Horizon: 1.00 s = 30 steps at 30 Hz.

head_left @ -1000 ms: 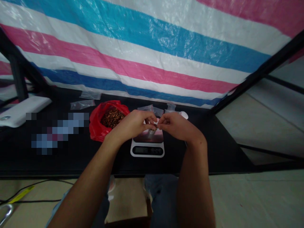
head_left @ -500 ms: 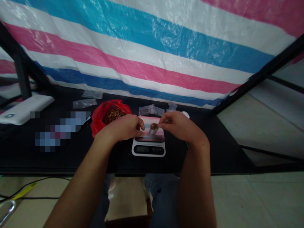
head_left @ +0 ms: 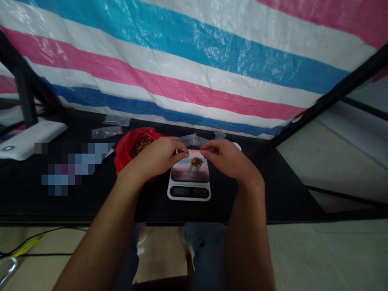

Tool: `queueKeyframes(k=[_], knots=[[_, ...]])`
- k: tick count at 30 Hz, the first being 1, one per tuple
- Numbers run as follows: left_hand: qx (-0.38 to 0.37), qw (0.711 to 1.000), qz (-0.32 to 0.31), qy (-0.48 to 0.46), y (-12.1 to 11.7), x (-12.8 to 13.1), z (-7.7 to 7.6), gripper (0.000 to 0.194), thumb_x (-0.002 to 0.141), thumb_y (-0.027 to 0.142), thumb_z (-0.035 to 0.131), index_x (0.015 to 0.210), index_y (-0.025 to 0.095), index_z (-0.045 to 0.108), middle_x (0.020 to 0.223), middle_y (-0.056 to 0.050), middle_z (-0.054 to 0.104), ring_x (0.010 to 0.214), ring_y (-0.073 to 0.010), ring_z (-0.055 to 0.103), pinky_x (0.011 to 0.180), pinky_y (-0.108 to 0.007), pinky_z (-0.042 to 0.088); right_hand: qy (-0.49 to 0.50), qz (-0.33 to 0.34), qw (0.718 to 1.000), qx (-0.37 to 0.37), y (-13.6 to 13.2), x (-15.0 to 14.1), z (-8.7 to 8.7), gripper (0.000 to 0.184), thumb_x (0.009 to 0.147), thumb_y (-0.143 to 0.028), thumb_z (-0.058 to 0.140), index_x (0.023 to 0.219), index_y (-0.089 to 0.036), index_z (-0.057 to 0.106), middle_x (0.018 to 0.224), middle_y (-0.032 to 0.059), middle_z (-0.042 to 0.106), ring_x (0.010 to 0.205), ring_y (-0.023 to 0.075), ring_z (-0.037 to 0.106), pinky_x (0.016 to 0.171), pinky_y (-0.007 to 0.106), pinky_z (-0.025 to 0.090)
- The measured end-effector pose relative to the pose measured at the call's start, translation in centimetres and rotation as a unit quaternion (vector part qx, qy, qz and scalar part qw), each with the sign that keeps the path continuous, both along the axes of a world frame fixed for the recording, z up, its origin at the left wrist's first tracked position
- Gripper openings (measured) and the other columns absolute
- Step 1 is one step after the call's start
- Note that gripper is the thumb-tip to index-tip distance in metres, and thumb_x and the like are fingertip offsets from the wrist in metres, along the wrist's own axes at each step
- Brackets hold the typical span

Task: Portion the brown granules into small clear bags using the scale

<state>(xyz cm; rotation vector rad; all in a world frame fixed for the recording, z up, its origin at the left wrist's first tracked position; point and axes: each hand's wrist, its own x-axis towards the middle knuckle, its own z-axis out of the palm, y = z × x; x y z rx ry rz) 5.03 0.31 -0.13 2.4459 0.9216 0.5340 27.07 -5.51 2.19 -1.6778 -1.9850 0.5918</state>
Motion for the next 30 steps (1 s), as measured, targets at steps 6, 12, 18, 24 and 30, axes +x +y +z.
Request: queueKeyframes(k=[6,12,18,24,30], knots=[[0.030,0.997,-0.031,-0.069,-0.3,1.9,-0.8,0.026,0.103,0.028,0.060,0.106,0.019,0.084,0.110,-0.008,0.076,0.099,-0.0225,0.073,0.087,-0.033,0.054,0.016,-0.025,1.000,0.005,0.1,0.3,-0.4,0.018,0.098,-0.023,0.062,0.102,-0.016,0.079,0.092,0.0048,0.080,0.079,0.0187,0.070,0.070,0.031,0.045],[0.032,0.998,-0.045,-0.026,-0.3,2.4,-1.3,0.025,0.102,0.024,0.060,0.106,0.023,0.085,0.111,-0.008,0.076,0.100,-0.0236,0.073,0.093,-0.036,0.055,0.020,-0.023,1.000,0.001,0.2,0.1,-0.4,0.017,0.097,-0.019,0.062,0.100,-0.016,0.078,0.094,0.0057,0.079,0.081,0.0186,0.069,0.072,0.031,0.045],[0.045,0.997,-0.058,-0.009,-0.3,2.2,-1.2,0.027,0.102,0.022,0.057,0.105,0.023,0.085,0.108,-0.008,0.076,0.099,-0.0237,0.073,0.092,-0.036,0.055,0.024,-0.016,1.000,-0.002,0.1,-0.1,-0.3,0.017,0.097,-0.018,0.061,0.096,-0.015,0.077,0.088,0.0039,0.077,0.077,0.0162,0.066,0.072,0.030,0.043],[0.035,0.998,-0.025,-0.043,0.0,1.4,-0.7,0.036,0.102,0.018,0.049,0.116,0.022,0.082,0.116,-0.007,0.080,0.108,-0.0228,0.074,0.096,-0.033,0.056,0.014,-0.034,0.999,0.008,-0.1,0.3,-0.2,0.018,0.098,-0.024,0.062,0.103,-0.016,0.078,0.088,0.0042,0.077,0.076,0.0172,0.066,0.069,0.030,0.043],[0.074,0.997,0.009,0.010,4.7,1.1,-0.5,0.046,0.094,0.022,0.060,0.138,0.020,0.070,0.143,-0.010,0.072,0.132,-0.0267,0.066,0.116,-0.039,0.049,0.009,-0.086,0.996,-0.005,-0.3,1.5,-0.1,0.023,0.099,-0.026,0.059,0.110,-0.015,0.076,0.085,0.0066,0.077,0.079,0.0215,0.070,0.066,0.030,0.044]])
